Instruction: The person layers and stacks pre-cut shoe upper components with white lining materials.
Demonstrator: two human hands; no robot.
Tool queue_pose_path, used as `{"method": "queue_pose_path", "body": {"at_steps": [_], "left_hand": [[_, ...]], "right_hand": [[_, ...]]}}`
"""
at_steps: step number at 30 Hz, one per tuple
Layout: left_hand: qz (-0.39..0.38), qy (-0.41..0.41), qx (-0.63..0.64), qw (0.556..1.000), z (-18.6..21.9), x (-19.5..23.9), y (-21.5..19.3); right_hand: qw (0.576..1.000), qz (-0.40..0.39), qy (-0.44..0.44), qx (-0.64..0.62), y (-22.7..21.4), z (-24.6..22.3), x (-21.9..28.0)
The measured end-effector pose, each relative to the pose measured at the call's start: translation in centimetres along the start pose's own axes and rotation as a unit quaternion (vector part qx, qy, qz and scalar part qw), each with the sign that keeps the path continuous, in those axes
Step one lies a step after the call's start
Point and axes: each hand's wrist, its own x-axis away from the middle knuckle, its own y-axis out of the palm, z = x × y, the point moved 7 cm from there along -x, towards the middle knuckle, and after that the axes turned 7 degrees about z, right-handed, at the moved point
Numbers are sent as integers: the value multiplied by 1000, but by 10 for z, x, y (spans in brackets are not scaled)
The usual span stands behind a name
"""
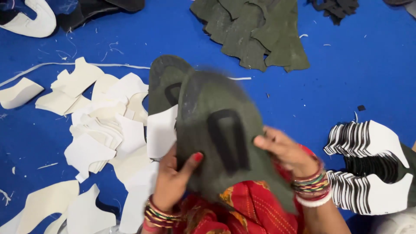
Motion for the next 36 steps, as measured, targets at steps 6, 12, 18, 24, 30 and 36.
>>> {"method": "queue_pose_path", "body": {"at_steps": [6, 12, 18, 24, 30, 36], "left_hand": [[97, -126, 163, 974, -16, -19, -65], [49, 69, 15, 996, 59, -68, -72], [92, 249, -189, 946, -1, -130, -118], [127, 185, -209, 952, -28, -128, -127], [248, 129, -487, 828, -31, -105, -128], [233, 205, -410, 858, -31, -67, -139]], "right_hand": [[900, -109, 315, -282, 58, 33, 2], [993, -50, 27, -101, 70, 2, -104], [993, -1, -104, 63, 107, 115, -148], [993, -67, -81, 52, 132, 96, -136], [960, -16, 9, 280, 117, 129, -115], [989, -52, -91, 105, 94, 166, -77]]}}
